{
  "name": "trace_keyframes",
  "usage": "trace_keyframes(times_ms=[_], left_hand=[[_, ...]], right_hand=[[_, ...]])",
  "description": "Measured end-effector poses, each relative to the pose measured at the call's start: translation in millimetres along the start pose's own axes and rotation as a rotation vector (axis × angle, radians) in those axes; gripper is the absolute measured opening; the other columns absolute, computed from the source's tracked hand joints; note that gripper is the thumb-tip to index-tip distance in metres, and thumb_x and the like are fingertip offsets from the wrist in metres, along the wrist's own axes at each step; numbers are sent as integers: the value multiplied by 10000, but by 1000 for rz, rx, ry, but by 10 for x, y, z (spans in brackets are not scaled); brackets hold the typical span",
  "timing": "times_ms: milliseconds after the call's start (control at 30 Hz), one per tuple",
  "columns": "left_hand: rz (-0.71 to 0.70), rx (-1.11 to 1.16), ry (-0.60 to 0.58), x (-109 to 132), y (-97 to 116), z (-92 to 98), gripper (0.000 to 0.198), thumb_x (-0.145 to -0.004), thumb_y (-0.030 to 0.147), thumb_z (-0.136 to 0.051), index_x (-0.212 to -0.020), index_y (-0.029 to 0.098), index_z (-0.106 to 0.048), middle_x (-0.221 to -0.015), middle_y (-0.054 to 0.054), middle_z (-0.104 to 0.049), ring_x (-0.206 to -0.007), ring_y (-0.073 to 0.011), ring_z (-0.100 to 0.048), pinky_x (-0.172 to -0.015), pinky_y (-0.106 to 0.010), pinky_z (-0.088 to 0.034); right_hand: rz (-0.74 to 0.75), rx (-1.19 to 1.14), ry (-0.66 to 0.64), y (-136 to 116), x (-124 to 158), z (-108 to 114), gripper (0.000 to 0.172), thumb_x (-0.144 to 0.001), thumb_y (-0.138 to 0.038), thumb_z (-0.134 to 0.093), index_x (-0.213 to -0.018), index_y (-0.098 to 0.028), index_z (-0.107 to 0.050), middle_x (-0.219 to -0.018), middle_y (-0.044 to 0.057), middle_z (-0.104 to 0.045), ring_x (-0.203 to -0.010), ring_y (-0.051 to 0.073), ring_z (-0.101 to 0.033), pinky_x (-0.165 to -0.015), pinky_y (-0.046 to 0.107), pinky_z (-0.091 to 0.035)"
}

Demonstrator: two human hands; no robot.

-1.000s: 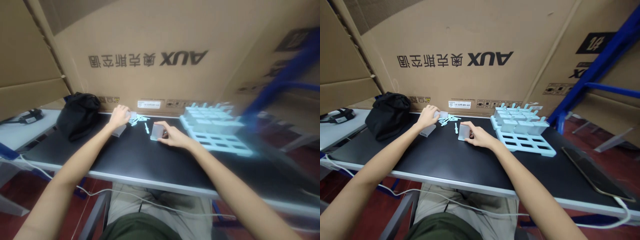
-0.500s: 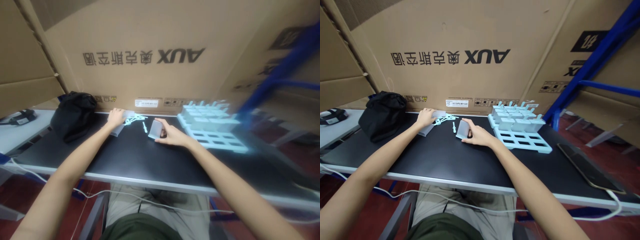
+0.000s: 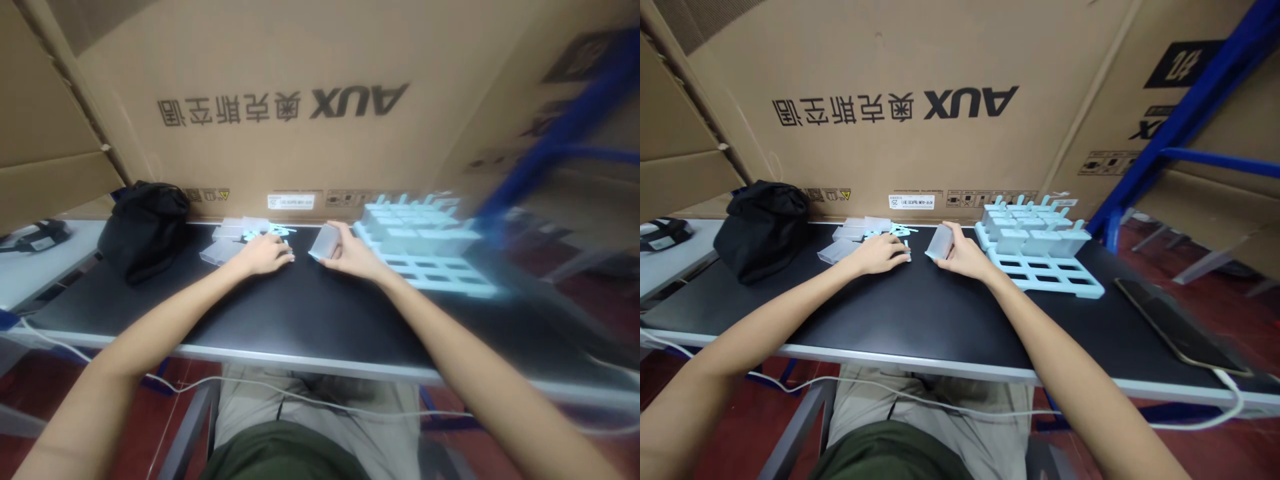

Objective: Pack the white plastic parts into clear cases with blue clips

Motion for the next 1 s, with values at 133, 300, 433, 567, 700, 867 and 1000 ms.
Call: trace_keyframes(times_ms=[133, 300, 433, 567, 700, 867, 1000], left_hand=[[7, 38, 1, 8, 163, -78, 333, -983, 492, -637, -1151, 227, -753, -1081, -109, -724, -992, -284, -706, -888, -375, -551], [-69, 357, -22, -21, 114, -108, 113, -902, 213, -701, -999, 191, -754, -944, -51, -769, -873, -192, -730, -872, -307, -561], [-50, 625, 9, -26, 118, -196, 83, -860, 172, -724, -938, 171, -750, -892, -38, -790, -828, -158, -738, -863, -289, -581], [22, 823, 48, -47, 136, -304, 92, -850, 216, -772, -918, 156, -756, -878, -50, -794, -807, -150, -745, -847, -294, -598], [120, 976, 96, -85, 92, -356, 150, -820, 236, -824, -915, 139, -760, -903, -74, -799, -821, -159, -753, -884, -336, -607], [179, 1093, 145, -96, 51, -347, 208, -790, 271, -871, -911, 137, -769, -919, -80, -802, -841, -169, -756, -942, -388, -606], [169, 1126, 130, -86, 63, -342, 221, -777, 275, -884, -909, 134, -778, -908, -81, -804, -842, -175, -760, -947, -401, -607]], right_hand=[[-44, -71, 69, 89, -23, -24, 1006, -728, -414, -834, -1549, -201, -292, -911, 35, -720, -736, 247, -733, -751, 426, -625], [-176, -307, 101, 191, -68, -82, 1078, -695, -472, -870, -1533, -195, -251, -939, 55, -735, -727, 249, -748, -749, 473, -658], [-201, -440, 94, 201, -75, -106, 1091, -686, -476, -892, -1518, -224, -233, -970, 60, -745, -738, 247, -759, -763, 483, -679], [-187, -498, 110, 168, -79, -87, 1093, -671, -512, -907, -1502, -254, -245, -1058, 85, -753, -816, 269, -778, -800, 499, -683], [-177, -556, 249, 139, -94, -24, 1180, -592, -557, -939, -1495, -263, -238, -1103, 105, -743, -850, 287, -778, -825, 504, -674], [-197, -612, 258, 106, -76, -5, 1233, -533, -598, -967, -1478, -254, -253, -994, 62, -736, -786, 271, -765, -831, 517, -668], [-160, -591, 234, 107, -64, -13, 1235, -568, -653, -944, -1497, -274, -223, -982, 42, -725, -798, 272, -765, -840, 543, -667]])
Point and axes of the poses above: each hand's wrist, its own x-axis away from the middle knuckle, its own z-axis out of the back of the hand, y = z × x, the point moved 1 cm from there along -x, towards the middle knuckle
